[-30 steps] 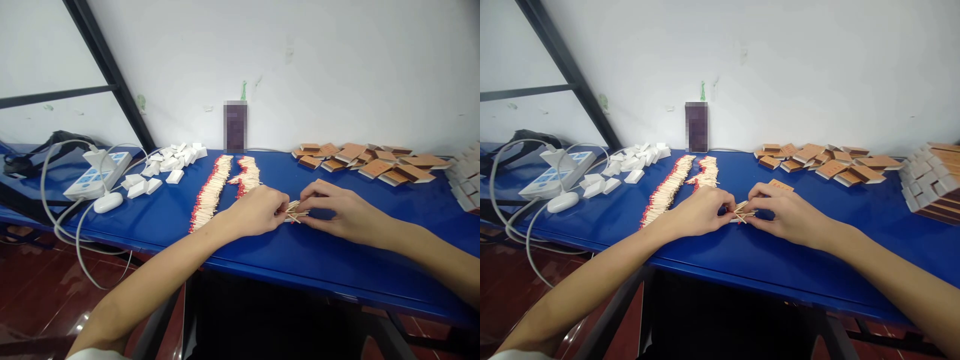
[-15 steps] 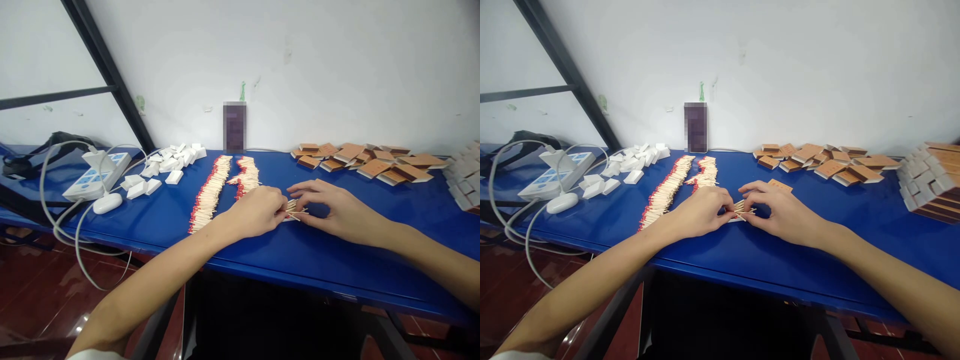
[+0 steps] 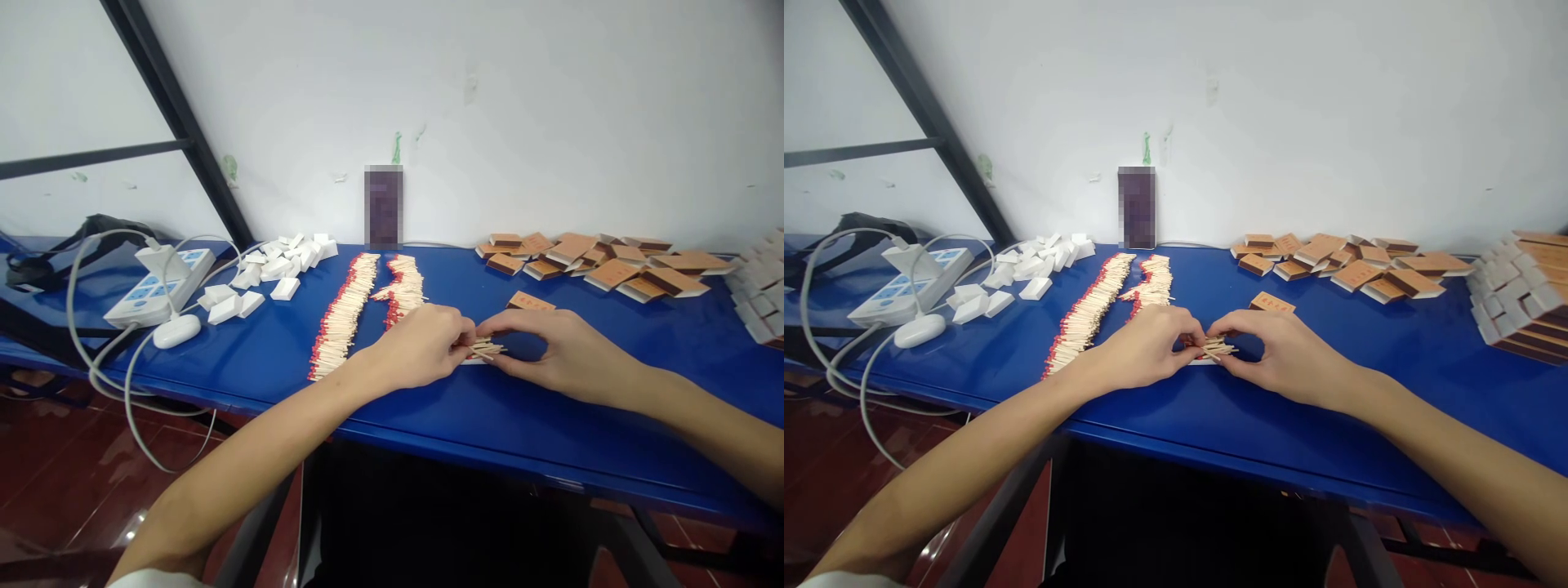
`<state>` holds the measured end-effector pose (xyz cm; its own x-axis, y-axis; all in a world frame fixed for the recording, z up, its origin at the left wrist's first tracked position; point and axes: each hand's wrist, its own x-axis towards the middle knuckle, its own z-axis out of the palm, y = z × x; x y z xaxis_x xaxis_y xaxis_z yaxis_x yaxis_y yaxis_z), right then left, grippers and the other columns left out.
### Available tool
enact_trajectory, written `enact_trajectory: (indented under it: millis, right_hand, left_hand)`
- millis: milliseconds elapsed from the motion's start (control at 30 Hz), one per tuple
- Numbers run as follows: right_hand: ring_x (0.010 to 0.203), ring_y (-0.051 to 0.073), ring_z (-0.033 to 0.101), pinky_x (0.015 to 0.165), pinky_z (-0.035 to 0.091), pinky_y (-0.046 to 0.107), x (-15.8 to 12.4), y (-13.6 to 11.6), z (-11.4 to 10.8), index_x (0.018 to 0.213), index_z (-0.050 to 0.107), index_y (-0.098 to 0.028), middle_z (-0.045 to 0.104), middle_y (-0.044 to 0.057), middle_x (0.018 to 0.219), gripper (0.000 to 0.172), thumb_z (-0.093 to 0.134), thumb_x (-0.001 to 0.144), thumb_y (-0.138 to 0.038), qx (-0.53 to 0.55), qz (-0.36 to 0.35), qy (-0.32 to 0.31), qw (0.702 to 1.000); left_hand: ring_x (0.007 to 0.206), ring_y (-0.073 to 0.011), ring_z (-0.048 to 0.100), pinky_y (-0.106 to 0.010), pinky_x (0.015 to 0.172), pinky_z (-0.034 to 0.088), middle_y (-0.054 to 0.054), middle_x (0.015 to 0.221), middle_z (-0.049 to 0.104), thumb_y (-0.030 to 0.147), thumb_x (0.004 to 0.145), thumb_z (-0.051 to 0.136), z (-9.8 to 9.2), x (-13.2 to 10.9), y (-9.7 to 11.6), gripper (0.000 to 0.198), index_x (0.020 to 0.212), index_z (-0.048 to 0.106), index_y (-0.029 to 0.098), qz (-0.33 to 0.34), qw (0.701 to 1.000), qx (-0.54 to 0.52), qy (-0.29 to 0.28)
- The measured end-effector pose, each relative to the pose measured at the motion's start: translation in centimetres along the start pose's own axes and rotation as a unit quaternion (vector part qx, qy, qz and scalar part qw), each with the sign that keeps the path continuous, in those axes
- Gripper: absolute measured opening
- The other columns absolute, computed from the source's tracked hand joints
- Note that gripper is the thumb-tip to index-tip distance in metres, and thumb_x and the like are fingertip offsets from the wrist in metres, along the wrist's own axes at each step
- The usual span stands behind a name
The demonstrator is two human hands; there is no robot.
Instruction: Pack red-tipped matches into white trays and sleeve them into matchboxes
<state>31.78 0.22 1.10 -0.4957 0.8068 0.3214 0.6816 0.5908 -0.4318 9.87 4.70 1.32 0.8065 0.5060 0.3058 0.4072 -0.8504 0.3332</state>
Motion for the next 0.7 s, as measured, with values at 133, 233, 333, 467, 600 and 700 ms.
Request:
enact_trajectory:
  millis: [133, 233, 333, 467, 600, 700]
  right_hand:
    - [0.088, 0.025, 0.071, 0.071, 0.056, 0.035, -0.2, -0.2, -0.2, 0.105, 0.069, -0.026, 0.075, 0.004, 0.103, 0.025, 0.064, 0.085, -0.039, -0.002, -0.001, -0.015, 1.0]
    - [0.09, 0.025, 0.071, 0.075, 0.056, 0.036, -0.2, -0.2, 0.0, 0.104, 0.07, -0.026, 0.075, 0.005, 0.103, 0.023, 0.063, 0.087, -0.039, 0.001, -0.005, -0.011, 1.0]
    - [0.087, 0.023, 0.071, 0.074, 0.056, 0.034, 0.0, 0.0, 0.2, 0.099, 0.07, -0.025, 0.076, 0.005, 0.101, 0.021, 0.057, 0.093, -0.039, -0.004, -0.015, -0.006, 1.0]
    - [0.088, 0.02, 0.071, 0.074, 0.056, 0.031, 0.0, 0.3, 0.5, 0.097, 0.07, -0.024, 0.075, 0.005, 0.102, 0.018, 0.055, 0.095, -0.033, -0.008, -0.05, 0.004, 0.999]
    - [0.093, 0.02, 0.071, 0.075, 0.057, 0.03, -0.3, 0.5, 0.5, 0.1, 0.07, -0.024, 0.074, 0.005, 0.108, 0.019, 0.052, 0.096, -0.027, -0.022, -0.084, 0.006, 0.996]
    - [0.095, 0.021, 0.07, 0.076, 0.057, 0.031, -0.6, 0.6, 0.6, 0.109, 0.069, -0.024, 0.071, 0.006, 0.111, 0.024, 0.048, 0.097, -0.026, -0.05, -0.095, -0.01, 0.994]
  left_hand:
    - [0.079, -0.0179, 0.065, -0.028, 0.075, 0.048, -0.004, 0.088, 0.07, 0.013, 0.088, 0.061, 0.1, 0.0, 0.1, 0.011, 0.09, 0.072, 0.016, -0.004, 1.0, 0.001, 0.001]
    - [0.079, -0.017, 0.064, -0.028, 0.075, 0.048, -0.005, 0.09, 0.069, 0.012, 0.088, 0.061, 0.3, 0.0, 0.1, 0.013, 0.091, 0.073, 0.015, -0.005, 1.0, -0.001, 0.003]
    - [0.081, -0.0159, 0.065, -0.027, 0.076, 0.048, -0.005, 0.092, 0.069, 0.013, 0.089, 0.062, -0.3, -0.1, 0.2, 0.012, 0.093, 0.073, 0.015, 0.002, 1.0, -0.007, 0.003]
    - [0.086, -0.0161, 0.064, -0.028, 0.078, 0.047, -0.004, 0.094, 0.07, 0.018, 0.093, 0.06, -3.4, -1.1, 0.5, 0.013, 0.099, 0.072, 0.015, 0.005, 1.0, 0.002, 0.029]
    - [0.083, -0.0173, 0.064, -0.03, 0.076, 0.045, -0.003, 0.091, 0.071, 0.028, 0.094, 0.062, -6.9, -3.6, 0.7, 0.015, 0.095, 0.072, 0.017, -0.048, 0.996, 0.056, -0.052]
    - [0.091, -0.0216, 0.062, -0.033, 0.081, 0.044, -0.004, 0.094, 0.069, 0.034, 0.089, 0.07, -7.7, -5.7, 1.0, 0.017, 0.097, 0.072, 0.018, -0.063, 0.984, 0.111, -0.126]
